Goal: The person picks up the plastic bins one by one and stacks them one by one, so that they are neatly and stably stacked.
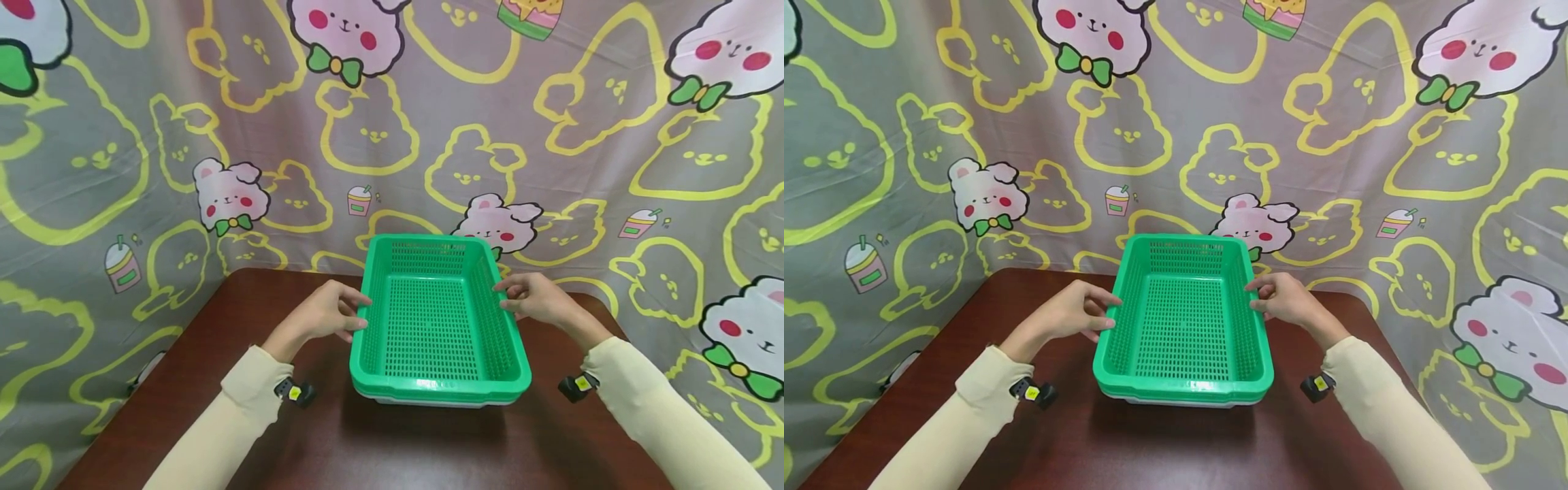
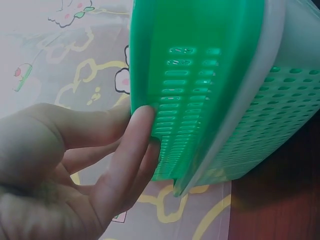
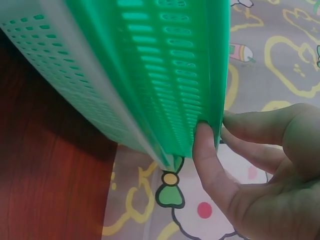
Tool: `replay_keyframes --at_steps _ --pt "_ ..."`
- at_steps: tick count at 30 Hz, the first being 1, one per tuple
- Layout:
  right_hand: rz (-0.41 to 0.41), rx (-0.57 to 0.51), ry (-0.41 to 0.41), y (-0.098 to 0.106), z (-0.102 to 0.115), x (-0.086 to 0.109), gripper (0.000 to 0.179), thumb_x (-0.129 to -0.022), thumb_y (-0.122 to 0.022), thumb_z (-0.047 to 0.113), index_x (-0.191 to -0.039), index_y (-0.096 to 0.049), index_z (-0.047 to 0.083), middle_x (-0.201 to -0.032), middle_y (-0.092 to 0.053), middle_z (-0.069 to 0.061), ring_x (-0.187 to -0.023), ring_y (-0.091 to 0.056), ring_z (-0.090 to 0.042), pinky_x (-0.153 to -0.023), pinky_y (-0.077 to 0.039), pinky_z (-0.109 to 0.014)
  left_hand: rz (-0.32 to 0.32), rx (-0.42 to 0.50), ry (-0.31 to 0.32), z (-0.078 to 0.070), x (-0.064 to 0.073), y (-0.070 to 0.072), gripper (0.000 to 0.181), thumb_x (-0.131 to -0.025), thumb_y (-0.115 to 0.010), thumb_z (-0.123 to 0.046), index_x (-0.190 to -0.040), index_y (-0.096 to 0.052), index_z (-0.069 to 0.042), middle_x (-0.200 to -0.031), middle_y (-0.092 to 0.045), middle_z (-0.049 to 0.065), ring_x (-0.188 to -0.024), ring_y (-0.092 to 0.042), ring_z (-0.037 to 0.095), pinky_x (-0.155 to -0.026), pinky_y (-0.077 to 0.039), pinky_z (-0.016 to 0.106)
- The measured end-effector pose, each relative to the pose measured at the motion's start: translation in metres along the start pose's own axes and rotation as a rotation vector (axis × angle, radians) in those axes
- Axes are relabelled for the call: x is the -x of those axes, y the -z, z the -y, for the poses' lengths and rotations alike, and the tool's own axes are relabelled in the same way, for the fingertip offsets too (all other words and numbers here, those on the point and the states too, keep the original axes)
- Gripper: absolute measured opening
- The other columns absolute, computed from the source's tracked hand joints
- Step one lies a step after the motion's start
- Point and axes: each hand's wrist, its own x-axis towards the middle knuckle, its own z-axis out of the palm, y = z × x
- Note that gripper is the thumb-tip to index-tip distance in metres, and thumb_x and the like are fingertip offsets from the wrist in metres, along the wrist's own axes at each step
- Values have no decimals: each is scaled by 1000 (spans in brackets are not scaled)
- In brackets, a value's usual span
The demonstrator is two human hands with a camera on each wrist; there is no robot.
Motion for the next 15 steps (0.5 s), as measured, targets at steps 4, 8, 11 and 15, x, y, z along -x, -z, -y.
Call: replay_keyframes --at_steps 4,8,11,15 --pt "3 -9 -6 -3 -3 -1 36 -98 -67 5 -131 -63 -8 -85 -45 -4 -77 -57 -19 -69 -64 -32 -14 -8 -1 0 0 -1 42 -90 -77 -2 -131 -68 1 -122 -63 23 -86 -72 19 -64 -65 35" --pt "0 -8 -6 -7 -5 -1 36 -98 -67 5 -132 -62 -9 -87 -48 -6 -77 -60 -20 -70 -64 -33 -26 -14 -2 2 0 -4 42 -90 -78 -1 -130 -69 1 -126 -61 24 -90 -72 22 -64 -65 35" --pt "-2 -6 -7 -9 -7 -2 36 -99 -67 5 -132 -62 -8 -92 -53 -9 -80 -62 -20 -71 -65 -34 -29 -17 -2 4 0 -5 41 -89 -78 -2 -130 -69 1 -127 -62 25 -92 -73 23 -63 -65 35" --pt "2 -2 -3 -11 -8 -2 36 -99 -67 5 -132 -62 -9 -92 -53 -9 -81 -61 -19 -72 -66 -36 -29 -14 2 6 -1 -6 41 -89 -78 -2 -129 -70 2 -127 -63 25 -92 -73 23 -63 -65 35"
